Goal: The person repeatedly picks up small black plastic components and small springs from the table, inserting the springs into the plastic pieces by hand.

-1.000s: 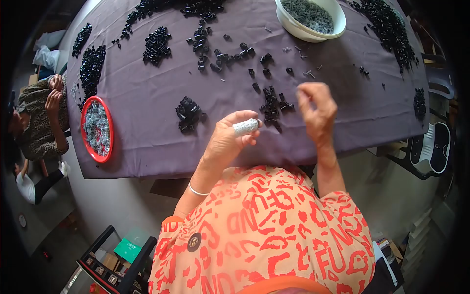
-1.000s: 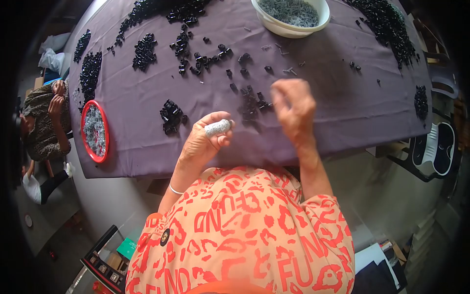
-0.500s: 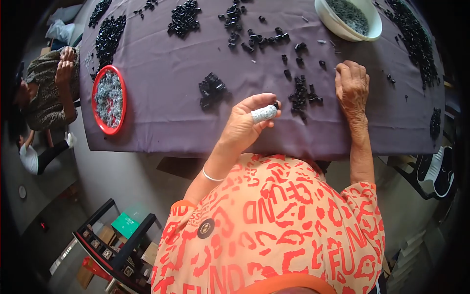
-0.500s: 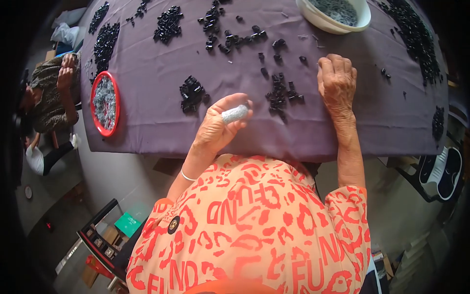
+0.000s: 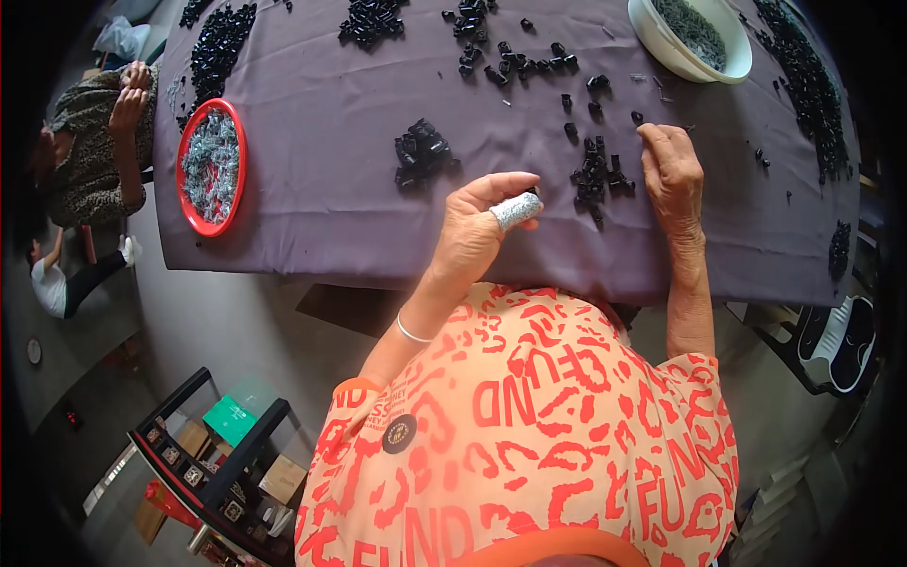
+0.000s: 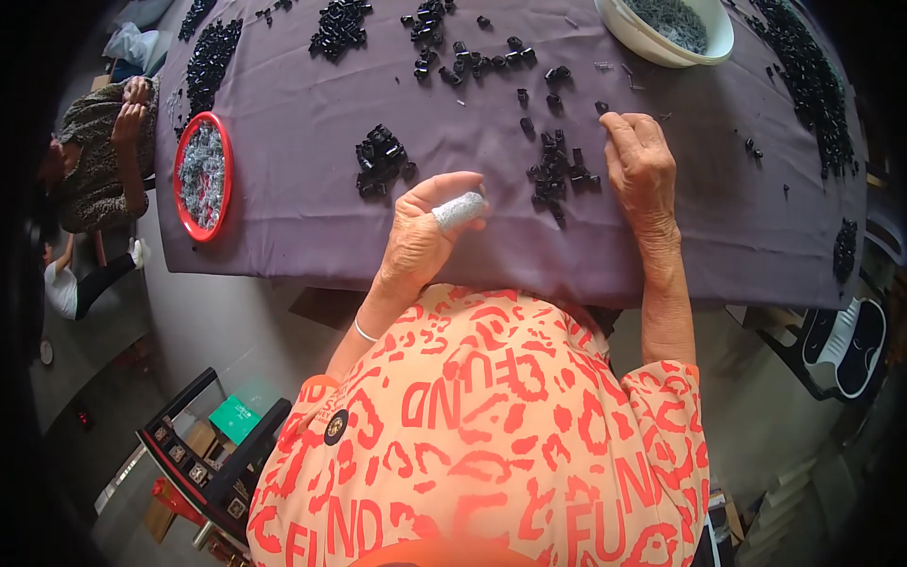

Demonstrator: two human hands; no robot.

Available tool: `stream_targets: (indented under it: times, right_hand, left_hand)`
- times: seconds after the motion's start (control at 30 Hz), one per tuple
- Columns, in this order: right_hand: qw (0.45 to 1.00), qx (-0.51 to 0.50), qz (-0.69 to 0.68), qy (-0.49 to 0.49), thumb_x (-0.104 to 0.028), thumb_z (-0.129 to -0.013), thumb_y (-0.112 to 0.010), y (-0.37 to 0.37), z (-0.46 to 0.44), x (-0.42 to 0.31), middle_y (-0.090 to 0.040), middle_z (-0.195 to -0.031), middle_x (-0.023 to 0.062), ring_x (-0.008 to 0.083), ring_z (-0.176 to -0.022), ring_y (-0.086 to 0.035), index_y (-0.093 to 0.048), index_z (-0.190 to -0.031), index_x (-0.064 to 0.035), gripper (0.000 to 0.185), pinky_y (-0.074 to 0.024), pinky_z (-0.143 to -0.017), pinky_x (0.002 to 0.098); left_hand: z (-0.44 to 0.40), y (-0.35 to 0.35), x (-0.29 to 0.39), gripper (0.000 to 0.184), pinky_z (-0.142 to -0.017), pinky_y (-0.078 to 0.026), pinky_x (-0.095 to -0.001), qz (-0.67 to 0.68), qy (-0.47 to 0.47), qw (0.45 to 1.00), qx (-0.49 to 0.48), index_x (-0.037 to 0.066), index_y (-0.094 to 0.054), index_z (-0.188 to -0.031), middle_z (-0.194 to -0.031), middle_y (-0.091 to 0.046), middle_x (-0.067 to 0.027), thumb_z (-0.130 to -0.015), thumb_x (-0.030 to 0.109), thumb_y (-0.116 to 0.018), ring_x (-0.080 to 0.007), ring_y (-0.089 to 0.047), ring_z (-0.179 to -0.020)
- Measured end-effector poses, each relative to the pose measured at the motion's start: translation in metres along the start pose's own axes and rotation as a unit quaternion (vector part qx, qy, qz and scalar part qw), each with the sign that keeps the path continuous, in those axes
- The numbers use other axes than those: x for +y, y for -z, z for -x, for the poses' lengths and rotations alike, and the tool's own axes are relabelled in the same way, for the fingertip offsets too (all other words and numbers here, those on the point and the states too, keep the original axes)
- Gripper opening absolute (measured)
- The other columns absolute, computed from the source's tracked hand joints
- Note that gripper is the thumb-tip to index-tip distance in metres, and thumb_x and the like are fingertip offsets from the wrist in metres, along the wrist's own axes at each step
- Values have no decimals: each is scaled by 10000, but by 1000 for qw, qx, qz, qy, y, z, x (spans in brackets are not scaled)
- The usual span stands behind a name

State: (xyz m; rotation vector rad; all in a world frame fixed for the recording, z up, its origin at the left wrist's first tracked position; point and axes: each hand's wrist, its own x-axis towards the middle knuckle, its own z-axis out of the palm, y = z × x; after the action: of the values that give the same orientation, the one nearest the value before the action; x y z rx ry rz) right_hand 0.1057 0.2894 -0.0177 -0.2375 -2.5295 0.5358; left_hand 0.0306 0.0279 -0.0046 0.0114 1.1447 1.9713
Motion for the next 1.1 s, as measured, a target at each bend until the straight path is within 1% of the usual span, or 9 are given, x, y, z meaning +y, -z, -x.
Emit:
stream_targets:
  times: [0.13, 0.23, 0.33, 0.47, 0.63, 0.73, 0.83, 0.93, 1.1]
  right_hand:
    - [999, 39, -15, 11, 47, -767, -661, 0, -1, -3, -608, -894, 97, 290, -845, -622, -639, -957, -42, 211, -515, -756, 387]
    - [994, 54, 87, 34, 46, -768, -663, 8, -6, -13, -596, -857, 81, 261, -818, -620, -628, -934, -47, 193, -511, -724, 364]
    - [993, 5, -70, -97, 48, -765, -663, 6, 4, -8, -582, -824, 71, 220, -752, -616, -627, -919, -50, 186, -503, -684, 333]
    - [984, 18, -126, -126, 54, -775, -653, 5, 7, -10, -600, -819, 73, 195, -679, -612, -628, -892, -46, 157, -503, -662, 316]
    - [928, 10, -301, -218, 39, -800, -664, 10, 8, -9, -628, -815, 75, 164, -699, -627, -633, -897, -37, 128, -498, -674, 280]
    - [996, -23, -50, -66, 24, -827, -670, 10, 5, -1, -650, -824, 39, 100, -731, -617, -644, -927, -32, 117, -485, -690, 241]
    - [968, -5, -168, -184, 8, -858, -670, 14, 8, -9, -666, -849, -10, 50, -757, -594, -654, -947, -24, 96, -473, -699, 208]
    - [897, -8, -354, -265, -10, -890, -659, 19, 8, -23, -665, -872, -34, 32, -794, -590, -657, -954, -7, 64, -472, -708, 192]
    - [836, -64, -476, -265, -14, -900, -655, 21, 12, -86, -656, -868, -10, 49, -811, -598, -640, -988, 7, 92, -475, -719, 202]
  left_hand:
    - [2, 0, -1, 242, -706, -555, -285, 1, 3, 1000, 30, -2, -662, -1099, -1010, -693, -93, -865, 53, -692, -186, -684, -860]
    - [3, 3, -4, 211, -682, -556, -270, -62, -11, 997, 42, 1, -668, -1071, -982, -695, -82, -867, 51, -689, -178, -689, -861]
    - [2, 5, -5, 193, -664, -552, -256, -76, -15, 996, 45, 5, -671, -1054, -943, -697, -70, -867, 49, -687, -160, -690, -850]
    - [3, -1, -1, 174, -653, -547, -242, -52, -5, 997, 59, 12, -676, -1037, -900, -699, -64, -866, 44, -683, -136, -684, -826]
    - [3, -2, 1, 161, -644, -557, -249, -177, -23, 982, 63, 2, -664, -1040, -930, -691, -73, -881, 26, -654, -167, -694, -848]
    - [3, -1, 6, 157, -644, -568, -257, -102, 27, 992, 63, 1, -657, -1046, -965, -687, -81, -892, 22, -640, -187, -698, -856]
    - [0, -1, 7, 169, -651, -577, -263, -23, 57, 997, 49, 6, -647, -1065, -988, -686, -89, -899, 37, -641, -194, -698, -863]
    - [0, -5, 9, 171, -661, -566, -262, 43, 69, 995, 51, 5, -642, -1061, -963, -689, -97, -898, 55, -659, -188, -698, -848]
    - [1, -11, 3, 166, -673, -560, -272, 118, 13, 993, 3, 7, -636, -1050, -969, -693, -110, -897, 62, -669, -183, -694, -844]
